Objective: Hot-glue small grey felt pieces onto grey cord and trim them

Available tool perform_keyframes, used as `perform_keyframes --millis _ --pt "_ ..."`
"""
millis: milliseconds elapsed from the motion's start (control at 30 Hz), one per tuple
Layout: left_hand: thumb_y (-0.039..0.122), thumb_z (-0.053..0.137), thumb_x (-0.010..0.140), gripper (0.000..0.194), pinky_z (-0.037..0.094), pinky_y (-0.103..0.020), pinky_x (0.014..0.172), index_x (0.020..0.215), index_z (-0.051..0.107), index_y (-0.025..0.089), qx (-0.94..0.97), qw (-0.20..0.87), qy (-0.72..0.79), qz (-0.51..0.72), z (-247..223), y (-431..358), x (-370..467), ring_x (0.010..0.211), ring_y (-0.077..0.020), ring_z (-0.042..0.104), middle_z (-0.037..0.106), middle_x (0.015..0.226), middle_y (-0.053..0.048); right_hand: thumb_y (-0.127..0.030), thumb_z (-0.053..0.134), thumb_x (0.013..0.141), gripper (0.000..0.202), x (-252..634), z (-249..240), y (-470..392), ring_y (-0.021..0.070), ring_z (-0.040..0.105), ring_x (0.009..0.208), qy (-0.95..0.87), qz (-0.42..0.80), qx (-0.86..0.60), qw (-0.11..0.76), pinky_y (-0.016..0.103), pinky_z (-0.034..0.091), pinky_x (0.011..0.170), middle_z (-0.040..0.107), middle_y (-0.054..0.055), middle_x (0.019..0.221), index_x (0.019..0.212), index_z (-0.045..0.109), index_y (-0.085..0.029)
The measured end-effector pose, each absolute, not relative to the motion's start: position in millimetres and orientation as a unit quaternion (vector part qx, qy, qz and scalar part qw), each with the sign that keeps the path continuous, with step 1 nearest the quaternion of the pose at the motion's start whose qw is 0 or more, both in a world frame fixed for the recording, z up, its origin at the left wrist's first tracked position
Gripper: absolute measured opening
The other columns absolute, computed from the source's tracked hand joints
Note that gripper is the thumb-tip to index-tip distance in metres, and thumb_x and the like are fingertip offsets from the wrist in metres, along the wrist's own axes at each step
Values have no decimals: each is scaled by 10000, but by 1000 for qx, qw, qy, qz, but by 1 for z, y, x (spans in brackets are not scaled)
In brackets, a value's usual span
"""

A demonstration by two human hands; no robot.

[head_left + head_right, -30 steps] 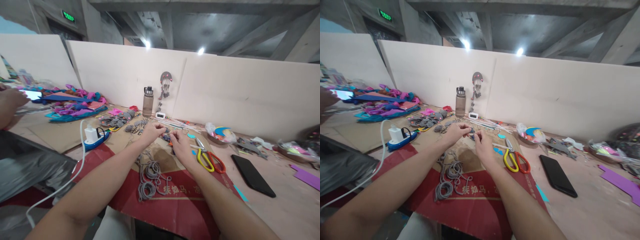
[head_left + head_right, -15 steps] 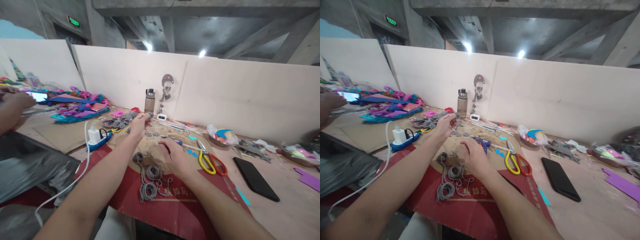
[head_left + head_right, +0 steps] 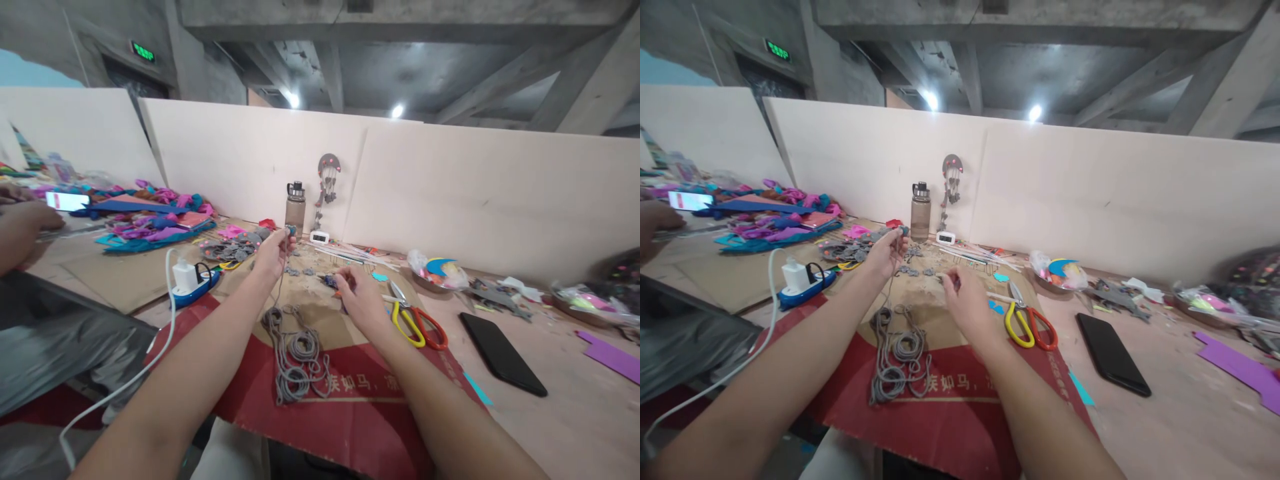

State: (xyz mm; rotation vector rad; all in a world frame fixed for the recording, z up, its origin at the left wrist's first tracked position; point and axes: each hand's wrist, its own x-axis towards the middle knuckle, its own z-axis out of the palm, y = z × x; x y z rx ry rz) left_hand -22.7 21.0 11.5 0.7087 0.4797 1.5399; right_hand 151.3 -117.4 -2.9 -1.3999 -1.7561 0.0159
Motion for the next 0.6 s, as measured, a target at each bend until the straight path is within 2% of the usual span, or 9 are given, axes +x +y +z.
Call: perform_keyframes --millis 100,200,300,400,500,600 --pt "184 691 663 129 455 -143 509 751 619 121 374 599 207 677 10 17 -20 550 -57 574 637 657 -4 -319 574 756 178 169 -24 -96 202 566 788 -661 -18 -671 336 298 418 688 620 93 821 843 591 -165" --pt "230 735 613 201 436 -157 515 744 628 121 430 567 210 671 6 13 -14 558 -65 572 629 650 0 -287 636 665 213 179 -40 -83 201 580 692 -628 -11 -716 305 290 416 602 626 107 786 829 594 -158" --pt "290 739 614 234 430 -179 539 749 638 127 483 550 222 645 1 7 -7 570 -71 567 636 677 -4 -195 634 582 94 186 -46 -75 146 509 490 -611 54 -717 332 252 353 471 568 35 567 626 551 -198" --pt "332 740 612 262 431 -199 566 741 638 128 507 555 233 617 -2 3 -3 579 -77 559 635 675 -8 -190 614 560 160 192 -45 -70 108 418 361 -601 111 -704 362 227 283 389 460 -27 399 475 481 -215" --pt "359 756 581 296 409 -195 546 726 632 132 501 559 251 611 -2 2 -2 577 -78 550 624 655 -4 -226 569 602 100 197 -43 -68 116 421 335 -588 129 -699 386 225 288 361 456 -39 372 514 525 -211" --pt "362 769 552 308 358 -181 484 708 627 138 483 563 270 614 -2 5 -4 534 -67 515 591 606 12 -237 527 641 64 196 -41 -68 136 489 399 -575 116 -686 430 232 342 381 522 -21 457 679 560 -197"
